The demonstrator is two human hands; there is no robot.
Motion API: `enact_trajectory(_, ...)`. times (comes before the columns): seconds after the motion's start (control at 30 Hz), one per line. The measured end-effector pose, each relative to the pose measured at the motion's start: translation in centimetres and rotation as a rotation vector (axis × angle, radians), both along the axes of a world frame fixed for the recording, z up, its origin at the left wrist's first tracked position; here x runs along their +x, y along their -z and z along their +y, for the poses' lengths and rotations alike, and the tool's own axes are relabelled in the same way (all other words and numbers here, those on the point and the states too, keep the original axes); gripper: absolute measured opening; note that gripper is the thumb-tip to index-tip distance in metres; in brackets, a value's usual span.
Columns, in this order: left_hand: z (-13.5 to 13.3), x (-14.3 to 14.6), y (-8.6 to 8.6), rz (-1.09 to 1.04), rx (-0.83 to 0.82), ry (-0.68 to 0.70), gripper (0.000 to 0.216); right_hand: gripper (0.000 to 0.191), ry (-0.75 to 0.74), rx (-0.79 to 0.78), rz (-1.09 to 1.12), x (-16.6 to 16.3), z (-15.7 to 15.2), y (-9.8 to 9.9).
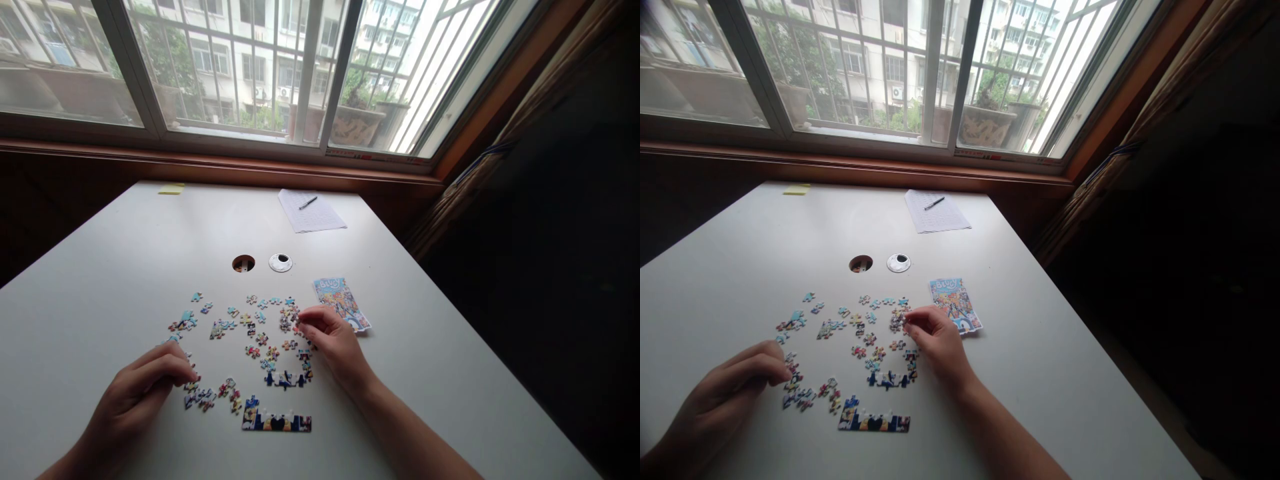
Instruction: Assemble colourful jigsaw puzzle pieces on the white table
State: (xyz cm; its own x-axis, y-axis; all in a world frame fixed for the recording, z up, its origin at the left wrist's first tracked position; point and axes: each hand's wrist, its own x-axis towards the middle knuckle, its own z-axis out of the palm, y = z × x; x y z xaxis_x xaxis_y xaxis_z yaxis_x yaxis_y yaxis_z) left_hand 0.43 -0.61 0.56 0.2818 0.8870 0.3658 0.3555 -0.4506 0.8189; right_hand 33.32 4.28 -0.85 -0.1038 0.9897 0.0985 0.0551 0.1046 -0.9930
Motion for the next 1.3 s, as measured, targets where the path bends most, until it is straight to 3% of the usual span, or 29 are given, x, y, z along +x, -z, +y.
enact_trajectory(0.5,-0.1,0.2,-0.1,-0.016,-0.016,-0.010,0.026,0.015,-0.029,0.030,-0.058,0.1,0.1,0.2)
enact_trajectory(0.7,-0.2,0.7,-0.5,-0.054,-0.055,-0.084,0.031,0.015,-0.040,0.040,-0.066,0.2,0.1,0.4)
enact_trajectory(0.87,0.1,0.4,-0.3,-0.027,-0.007,0.005,0.023,0.014,-0.043,0.056,-0.092,0.2,0.2,0.5)
enact_trajectory(1.07,-0.4,1.0,-0.5,-0.074,-0.061,-0.108,0.031,0.013,-0.049,0.082,-0.128,0.2,0.2,0.3)
enact_trajectory(1.3,0.0,0.2,0.0,-0.041,-0.034,-0.048,0.028,0.017,-0.085,0.135,-0.190,0.1,-0.2,-0.3)
